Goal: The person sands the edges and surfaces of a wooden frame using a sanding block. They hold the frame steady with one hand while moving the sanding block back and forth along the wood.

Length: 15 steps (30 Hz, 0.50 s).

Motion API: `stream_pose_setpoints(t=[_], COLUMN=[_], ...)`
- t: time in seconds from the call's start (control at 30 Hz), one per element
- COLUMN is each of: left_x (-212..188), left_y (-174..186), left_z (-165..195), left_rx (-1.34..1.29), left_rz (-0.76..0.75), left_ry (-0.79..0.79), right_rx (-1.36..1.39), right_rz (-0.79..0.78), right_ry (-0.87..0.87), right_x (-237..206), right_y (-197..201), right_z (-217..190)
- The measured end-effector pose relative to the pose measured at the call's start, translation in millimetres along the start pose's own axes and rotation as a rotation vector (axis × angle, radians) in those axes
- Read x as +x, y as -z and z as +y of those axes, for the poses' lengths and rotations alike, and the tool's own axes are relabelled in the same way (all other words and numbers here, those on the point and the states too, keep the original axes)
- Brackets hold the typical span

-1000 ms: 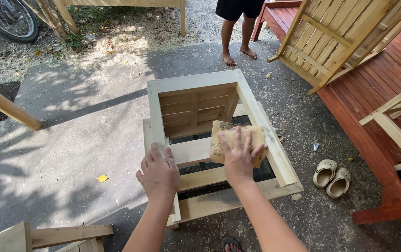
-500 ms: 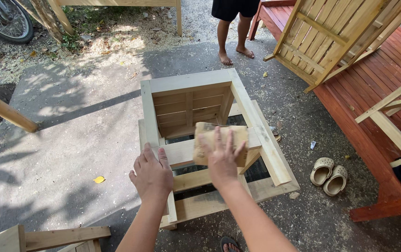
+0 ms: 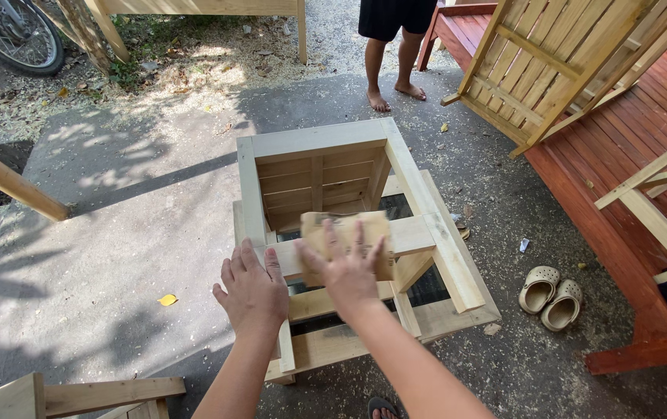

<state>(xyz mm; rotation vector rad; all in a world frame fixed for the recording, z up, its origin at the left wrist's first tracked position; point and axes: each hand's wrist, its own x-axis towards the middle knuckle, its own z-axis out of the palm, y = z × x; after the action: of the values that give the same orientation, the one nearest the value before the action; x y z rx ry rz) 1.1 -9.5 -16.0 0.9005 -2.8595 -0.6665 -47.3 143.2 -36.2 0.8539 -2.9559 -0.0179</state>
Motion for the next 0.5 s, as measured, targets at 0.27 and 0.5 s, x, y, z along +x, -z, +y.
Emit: stream_pose_setpoints(t=[0.27, 0.5], left_x=[-2.6, -5.7], left_y=[4.6, 5.8], left_z=[-1.6, 3.9], left_rx=[-0.051, -0.021], left_rz=[0.015, 0.006], left_ry=[0.02, 0.005], right_rx=[-0.19, -0.127], right_rz=[0.176, 0.091], right_ry=[0.11, 0.032], right_x=[-11.6, -3.1], right_y=[-6.9, 4.0], right_z=[55.2, 11.1])
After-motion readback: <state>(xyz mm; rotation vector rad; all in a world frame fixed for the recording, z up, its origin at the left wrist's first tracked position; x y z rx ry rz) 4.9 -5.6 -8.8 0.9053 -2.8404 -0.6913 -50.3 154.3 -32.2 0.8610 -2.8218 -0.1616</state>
